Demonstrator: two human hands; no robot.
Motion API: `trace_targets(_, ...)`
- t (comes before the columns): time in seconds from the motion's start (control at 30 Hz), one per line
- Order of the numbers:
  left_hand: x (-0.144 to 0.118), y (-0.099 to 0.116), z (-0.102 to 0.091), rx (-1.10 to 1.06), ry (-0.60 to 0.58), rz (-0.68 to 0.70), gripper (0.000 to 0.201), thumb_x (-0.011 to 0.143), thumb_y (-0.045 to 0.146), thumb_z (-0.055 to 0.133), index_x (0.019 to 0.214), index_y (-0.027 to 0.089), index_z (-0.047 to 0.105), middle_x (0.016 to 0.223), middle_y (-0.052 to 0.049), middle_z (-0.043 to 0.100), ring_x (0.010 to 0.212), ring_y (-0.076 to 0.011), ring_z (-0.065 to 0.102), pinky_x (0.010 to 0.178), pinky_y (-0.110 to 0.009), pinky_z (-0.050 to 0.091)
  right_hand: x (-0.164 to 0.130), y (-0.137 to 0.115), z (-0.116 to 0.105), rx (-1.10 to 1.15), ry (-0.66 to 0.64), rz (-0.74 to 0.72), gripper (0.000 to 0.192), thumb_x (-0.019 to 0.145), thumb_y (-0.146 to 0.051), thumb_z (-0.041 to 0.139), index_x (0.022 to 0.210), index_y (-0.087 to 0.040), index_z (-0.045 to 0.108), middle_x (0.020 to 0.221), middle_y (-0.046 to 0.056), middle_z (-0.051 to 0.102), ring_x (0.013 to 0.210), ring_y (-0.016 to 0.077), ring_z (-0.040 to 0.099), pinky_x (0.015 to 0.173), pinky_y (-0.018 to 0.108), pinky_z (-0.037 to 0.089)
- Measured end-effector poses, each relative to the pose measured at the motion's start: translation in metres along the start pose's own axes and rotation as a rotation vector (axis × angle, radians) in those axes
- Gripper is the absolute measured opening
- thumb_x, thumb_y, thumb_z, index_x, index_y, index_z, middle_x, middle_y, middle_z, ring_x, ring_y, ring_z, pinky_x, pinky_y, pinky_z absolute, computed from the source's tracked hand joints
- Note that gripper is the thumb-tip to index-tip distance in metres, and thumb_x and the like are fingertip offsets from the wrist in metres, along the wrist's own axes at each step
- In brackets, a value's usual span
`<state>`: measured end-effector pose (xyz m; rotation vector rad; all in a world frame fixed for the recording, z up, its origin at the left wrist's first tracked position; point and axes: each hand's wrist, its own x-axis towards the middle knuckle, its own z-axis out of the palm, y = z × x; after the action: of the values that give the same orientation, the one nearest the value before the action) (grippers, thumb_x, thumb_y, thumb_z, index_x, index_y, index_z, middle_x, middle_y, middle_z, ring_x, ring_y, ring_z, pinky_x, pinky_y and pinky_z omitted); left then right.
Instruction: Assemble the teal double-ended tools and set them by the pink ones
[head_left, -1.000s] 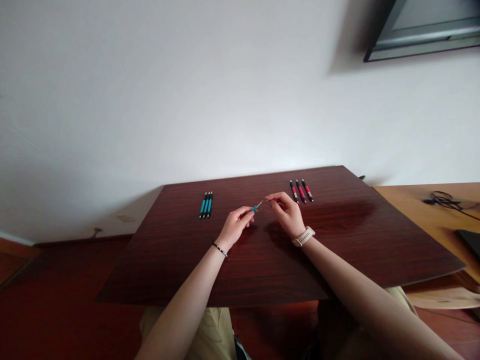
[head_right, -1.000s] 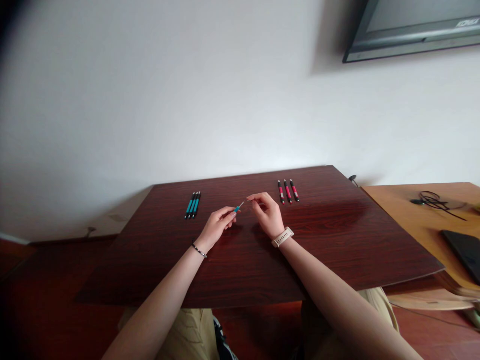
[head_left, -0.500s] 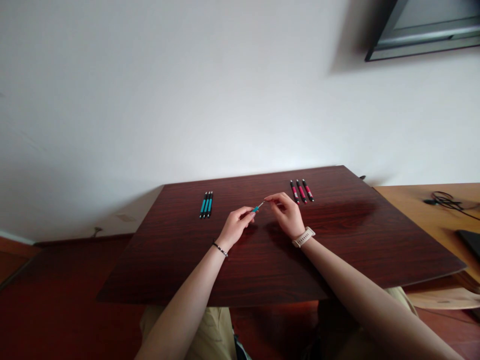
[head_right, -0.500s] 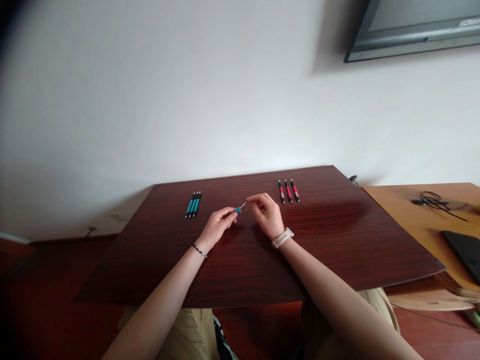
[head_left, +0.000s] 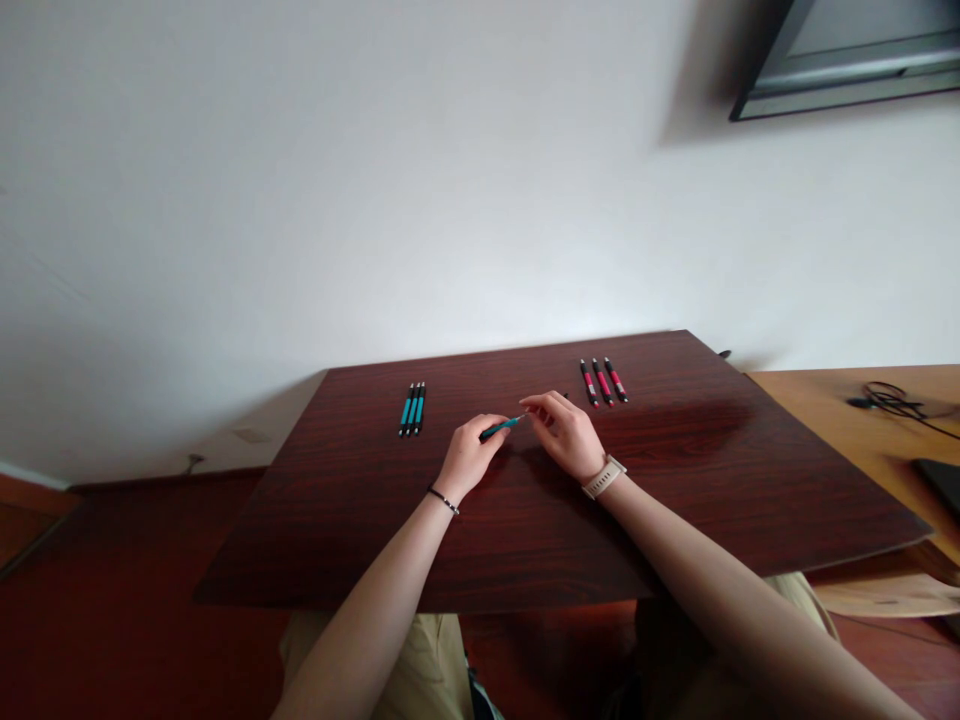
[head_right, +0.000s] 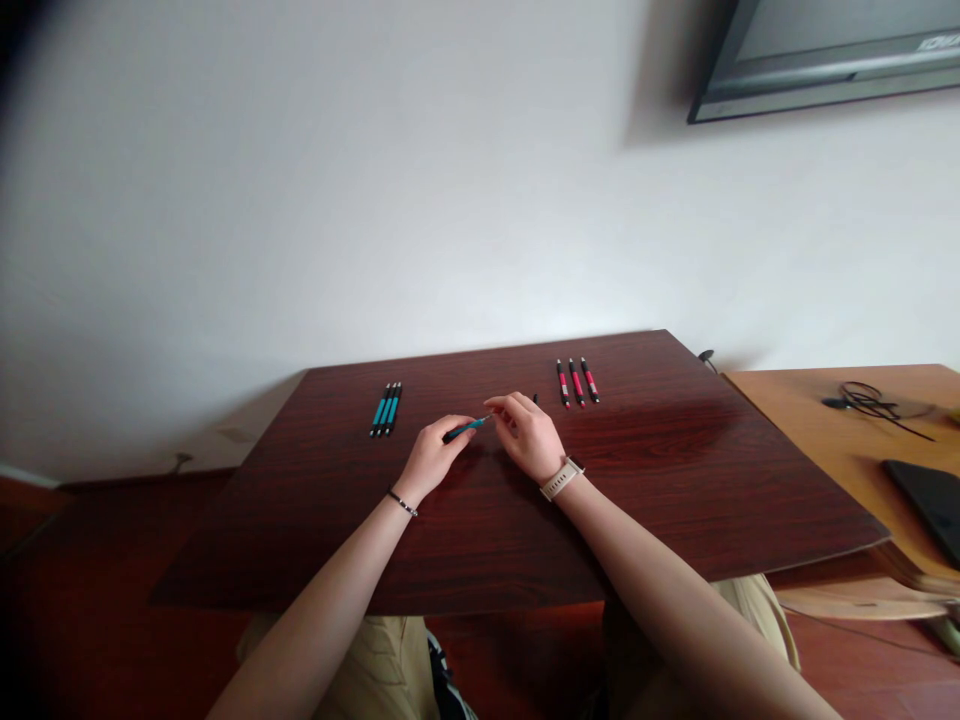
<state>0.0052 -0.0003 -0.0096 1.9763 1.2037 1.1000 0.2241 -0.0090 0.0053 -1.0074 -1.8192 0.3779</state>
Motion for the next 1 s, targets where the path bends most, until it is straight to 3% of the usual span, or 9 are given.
trace_targets(0.37, 0.001, 0.005, -0.004, -0.137, -0.091, -0.050, 0.025, 0.099, 0.034, 0.067, 0.115, 0.020, 0.080, 0.120, -0.008, 0.080, 0.112, -0.0256, 0.073, 0.103, -0.036, 0.053, 0.000, 0.002, 0.002, 0.302, -0.040, 0.124, 0.033, 0.102, -0.034, 0.067, 0.134, -0.026, 0.065, 0.107, 0.005, 0.076, 0.090, 0.0203, 0.072, 0.080, 0.034, 0.059)
trace_targets(0.57, 0.001, 0.013, -0.004, -0.216, -0.161, -0.088, 0.028, 0.101, 0.038, 0.063, 0.111, 0.016, 0.077, 0.096, -0.006, 0.077, 0.082, -0.0184, 0.067, 0.080, -0.030, 0.052, 0.000, 0.004, 0.004, 0.354, -0.035, 0.145, 0.036, 0.100, -0.036, 0.070, 0.134, -0.027, 0.065, 0.106, 0.005, 0.076, 0.088, 0.0197, 0.072, 0.079, 0.034, 0.058)
trace_targets(0.73, 0.002, 0.012, -0.003, -0.273, -0.165, -0.097, 0.031, 0.103, 0.042, 0.062, 0.113, 0.016, 0.076, 0.091, -0.004, 0.072, 0.078, -0.0162, 0.062, 0.077, -0.028, 0.049, 0.001, -0.001, 0.002, 0.334, -0.033, 0.116, 0.038, 0.100, -0.033, 0.068, 0.137, -0.027, 0.062, 0.113, 0.007, 0.075, 0.086, 0.0193, 0.069, 0.076, 0.034, 0.058)
trace_targets(0.87, 0.002, 0.007, -0.003, -0.341, -0.139, -0.142, 0.034, 0.102, 0.046, 0.062, 0.115, 0.016, 0.075, 0.092, -0.005, 0.072, 0.077, -0.0158, 0.062, 0.073, -0.028, 0.048, 0.004, -0.002, -0.005, 0.144, 0.164, 0.094, 0.034, 0.101, -0.025, 0.058, 0.134, -0.024, 0.065, 0.119, 0.010, 0.069, 0.091, 0.0214, 0.065, 0.078, 0.036, 0.056)
trace_targets(1.0, 0.002, 0.003, -0.002, -0.396, -0.133, -0.175, 0.039, 0.101, 0.049, 0.064, 0.117, 0.016, 0.076, 0.092, -0.006, 0.072, 0.075, -0.0151, 0.062, 0.069, -0.027, 0.047, 0.006, 0.015, -0.012, -0.058, 0.379, 0.168, 0.039, 0.095, -0.020, 0.055, 0.132, -0.022, 0.065, 0.127, 0.014, 0.061, 0.097, 0.0240, 0.061, 0.081, 0.039, 0.057)
